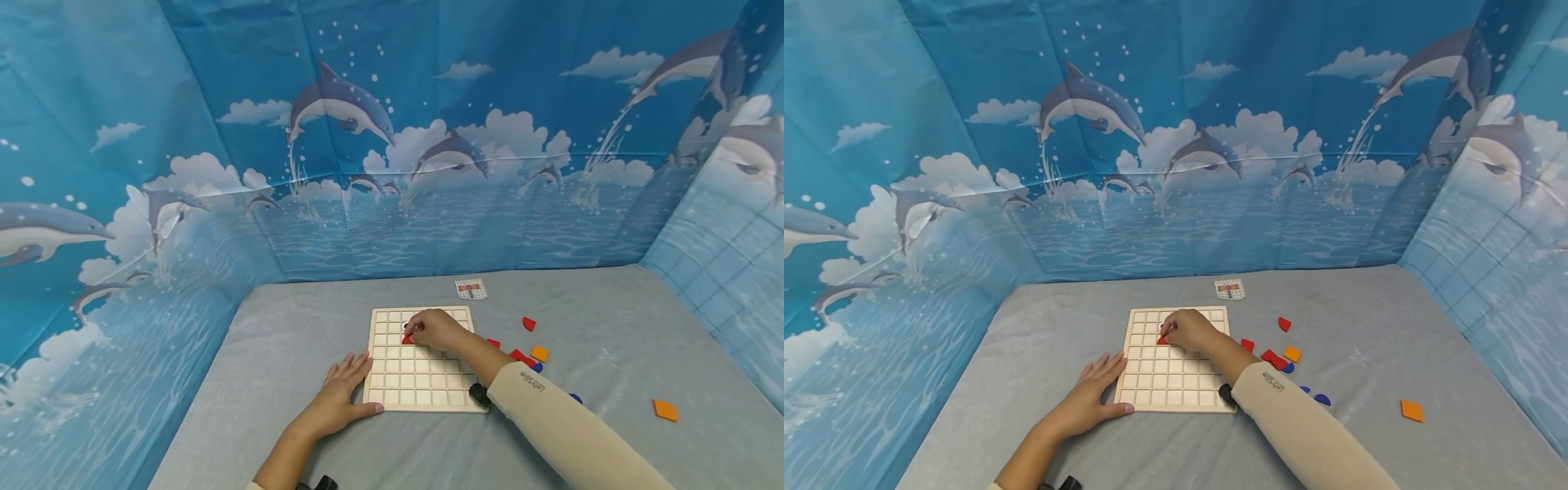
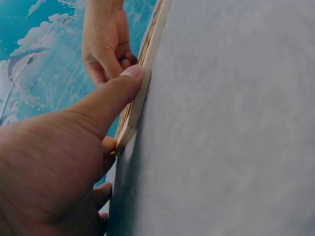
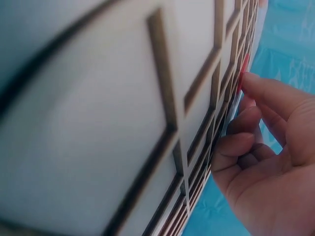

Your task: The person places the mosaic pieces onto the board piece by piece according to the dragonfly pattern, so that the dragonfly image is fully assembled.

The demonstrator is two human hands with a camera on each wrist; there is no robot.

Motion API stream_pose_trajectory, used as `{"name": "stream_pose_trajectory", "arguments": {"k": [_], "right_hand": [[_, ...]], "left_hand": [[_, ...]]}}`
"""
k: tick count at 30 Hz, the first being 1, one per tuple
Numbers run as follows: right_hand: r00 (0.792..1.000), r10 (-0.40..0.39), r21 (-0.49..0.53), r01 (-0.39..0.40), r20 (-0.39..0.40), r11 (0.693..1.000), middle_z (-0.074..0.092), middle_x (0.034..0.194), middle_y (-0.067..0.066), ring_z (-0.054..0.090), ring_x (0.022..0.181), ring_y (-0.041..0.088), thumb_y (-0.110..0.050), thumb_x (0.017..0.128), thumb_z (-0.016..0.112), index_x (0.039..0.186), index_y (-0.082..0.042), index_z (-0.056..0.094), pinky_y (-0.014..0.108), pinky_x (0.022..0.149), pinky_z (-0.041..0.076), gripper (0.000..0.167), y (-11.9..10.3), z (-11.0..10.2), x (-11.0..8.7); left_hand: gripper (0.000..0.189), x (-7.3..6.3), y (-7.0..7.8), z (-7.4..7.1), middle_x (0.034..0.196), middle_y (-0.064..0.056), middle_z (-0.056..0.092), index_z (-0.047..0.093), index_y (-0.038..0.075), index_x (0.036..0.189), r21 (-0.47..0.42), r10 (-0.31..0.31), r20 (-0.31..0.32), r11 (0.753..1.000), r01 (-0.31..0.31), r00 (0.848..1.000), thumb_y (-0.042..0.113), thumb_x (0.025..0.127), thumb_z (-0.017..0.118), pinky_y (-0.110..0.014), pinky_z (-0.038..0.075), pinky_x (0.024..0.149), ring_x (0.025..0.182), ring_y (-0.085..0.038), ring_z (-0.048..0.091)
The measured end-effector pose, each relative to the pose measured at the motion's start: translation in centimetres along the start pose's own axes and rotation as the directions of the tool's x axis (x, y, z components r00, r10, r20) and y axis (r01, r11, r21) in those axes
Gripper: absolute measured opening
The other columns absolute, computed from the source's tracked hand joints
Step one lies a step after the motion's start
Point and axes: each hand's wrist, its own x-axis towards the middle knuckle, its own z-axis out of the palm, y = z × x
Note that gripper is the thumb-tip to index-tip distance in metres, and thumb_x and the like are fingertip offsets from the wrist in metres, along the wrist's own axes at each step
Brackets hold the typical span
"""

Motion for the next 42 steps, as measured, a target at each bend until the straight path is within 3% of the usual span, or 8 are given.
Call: {"name": "stream_pose_trajectory", "arguments": {"k": [15, 25, 30, 35, 42], "right_hand": [[0.998, 0.023, 0.12, -0.017, -0.053, 0.993, 0.065, 0.094, 0.003, 0.055, 0.076, 0.018, -0.025, 0.099, 0.065, 0.12, -0.016, 0.074, 0.031, 0.064, 0.046, 0.024, 0.5, -2.9, -1.0], [0.986, 0.0, 0.203, 0.034, -0.166, 0.979, 0.066, 0.102, 0.015, 0.061, 0.091, 0.039, -0.028, 0.101, 0.063, 0.126, -0.016, 0.07, 0.042, 0.075, 0.053, 0.029, 1.8, -5.7, -3.6], [0.98, 0.024, 0.254, 0.028, -0.2, 0.967, 0.066, 0.11, 0.017, 0.059, 0.094, 0.038, -0.028, 0.102, 0.061, 0.129, -0.016, 0.068, 0.048, 0.083, 0.053, 0.031, 2.4, -7.1, -5.3], [0.968, 0.069, 0.261, -0.003, -0.242, 0.965, 0.065, 0.114, 0.017, 0.058, 0.095, 0.038, -0.03, 0.102, 0.061, 0.13, -0.017, 0.067, 0.048, 0.082, 0.055, 0.031, 3.2, -8.2, -6.5], [0.956, 0.104, 0.26, -0.03, -0.276, 0.965, 0.062, 0.101, 0.014, 0.055, 0.089, 0.038, -0.027, 0.104, 0.058, 0.134, -0.012, 0.064, 0.042, 0.074, 0.051, 0.034, 4.9, -9.2, -8.1]], "left_hand": [[0.095, 0.1, 0.2, 0.1, 0.168, -0.004, 0.027, 0.035, 0.011, 0.158, 0.008, 0.0, -0.006, 1.0, 0.0, 1.0, 0.056, 0.085, 0.075, -0.064, 0.007, 0.125, 0.158, -0.037, 0.013], [0.095, 0.1, 0.2, 0.2, 0.168, -0.004, 0.027, 0.035, 0.011, 0.158, 0.018, 0.01, -0.012, 1.0, -0.009, 1.0, 0.057, 0.085, 0.075, -0.063, 0.007, 0.126, 0.158, -0.037, 0.014], [0.096, 0.1, 0.1, 0.3, 0.168, -0.003, 0.027, 0.035, 0.011, 0.158, 0.016, 0.013, -0.015, 1.0, -0.013, 1.0, 0.057, 0.085, 0.075, -0.063, 0.007, 0.126, 0.158, -0.037, 0.014], [0.096, 0.1, 0.0, 0.3, 0.168, -0.002, 0.027, 0.035, 0.012, 0.159, 0.02, 0.007, -0.013, 1.0, -0.007, 1.0, 0.059, 0.084, 0.074, -0.062, 0.007, 0.126, 0.158, -0.036, 0.014], [0.097, 0.1, -0.2, 0.3, 0.169, 0.0, 0.025, 0.033, 0.015, 0.159, 0.017, -0.012, 0.0, 1.0, 0.012, 1.0, 0.06, 0.084, 0.074, -0.061, 0.006, 0.127, 0.159, -0.033, 0.012]]}}
